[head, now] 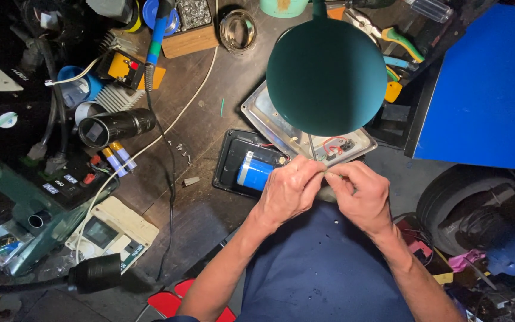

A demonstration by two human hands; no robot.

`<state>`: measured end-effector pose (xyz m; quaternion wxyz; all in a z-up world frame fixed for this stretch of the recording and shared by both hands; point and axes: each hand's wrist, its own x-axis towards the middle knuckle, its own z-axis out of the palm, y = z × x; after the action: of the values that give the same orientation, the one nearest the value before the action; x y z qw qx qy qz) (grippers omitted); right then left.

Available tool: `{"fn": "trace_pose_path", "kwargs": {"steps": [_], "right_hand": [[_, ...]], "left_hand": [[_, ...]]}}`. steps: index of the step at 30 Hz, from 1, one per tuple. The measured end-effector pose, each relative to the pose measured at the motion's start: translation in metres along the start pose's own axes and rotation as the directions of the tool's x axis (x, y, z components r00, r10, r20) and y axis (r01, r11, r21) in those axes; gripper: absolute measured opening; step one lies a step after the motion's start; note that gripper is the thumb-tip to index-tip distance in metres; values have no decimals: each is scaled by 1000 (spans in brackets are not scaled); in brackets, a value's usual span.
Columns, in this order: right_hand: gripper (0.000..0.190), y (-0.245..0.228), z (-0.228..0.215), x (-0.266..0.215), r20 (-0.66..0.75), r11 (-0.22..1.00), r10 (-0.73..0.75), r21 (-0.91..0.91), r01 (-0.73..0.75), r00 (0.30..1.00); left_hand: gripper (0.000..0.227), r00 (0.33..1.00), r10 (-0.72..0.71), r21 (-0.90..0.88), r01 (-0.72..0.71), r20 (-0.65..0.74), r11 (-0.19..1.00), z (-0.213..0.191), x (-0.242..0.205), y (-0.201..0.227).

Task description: The person strips the insulation from wires using wire strippers, twists the exposed ends together, and secures them with a green heat-shrink tube. They then use a soldering iron to solder the wire connections inside a small metal box.

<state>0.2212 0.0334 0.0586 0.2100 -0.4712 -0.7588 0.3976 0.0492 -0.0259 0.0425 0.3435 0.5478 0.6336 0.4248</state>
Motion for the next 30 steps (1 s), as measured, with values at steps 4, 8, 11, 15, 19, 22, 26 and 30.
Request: {"fn": "trace_pose_path", "kwargs": {"steps": [4, 8, 11, 15, 19, 22, 26, 30], "right_hand": [[10, 8, 14, -10, 193, 616, 629, 468, -634, 753], [10, 17, 18, -19, 433, 213, 679, 657, -723, 593], [10, 20, 17, -16, 371, 263, 660, 701, -663, 654], [10, 27, 11, -18, 162, 537, 566, 672, -510, 809], [7, 24, -3, -9, 10, 853, 350, 411, -323, 937], [16, 20, -8, -8, -67, 917, 159, 379, -122, 985], [25, 15, -4, -10, -111, 916, 156, 389, -101, 982], [18, 12, 1, -9, -133, 938, 134, 337, -83, 982]], "left_hand": [[9, 997, 61, 7, -61, -43, 998, 9, -3, -11], [7, 982, 170, 143, -156, -86, 977, 15, -8, -18], [7, 982, 131, 25, -129, -137, 991, 4, 5, -6], [6, 998, 36, -266, -49, -54, 963, -9, 20, 5], [8, 1000, -22, -377, 18, -5, 926, 5, 16, -15], [7, 999, -40, -397, 32, -10, 917, 5, 18, -14], [5, 996, -85, -477, 70, -10, 876, 6, 20, -13], [5, 995, -99, -493, 78, -17, 866, 6, 21, -11]]}}
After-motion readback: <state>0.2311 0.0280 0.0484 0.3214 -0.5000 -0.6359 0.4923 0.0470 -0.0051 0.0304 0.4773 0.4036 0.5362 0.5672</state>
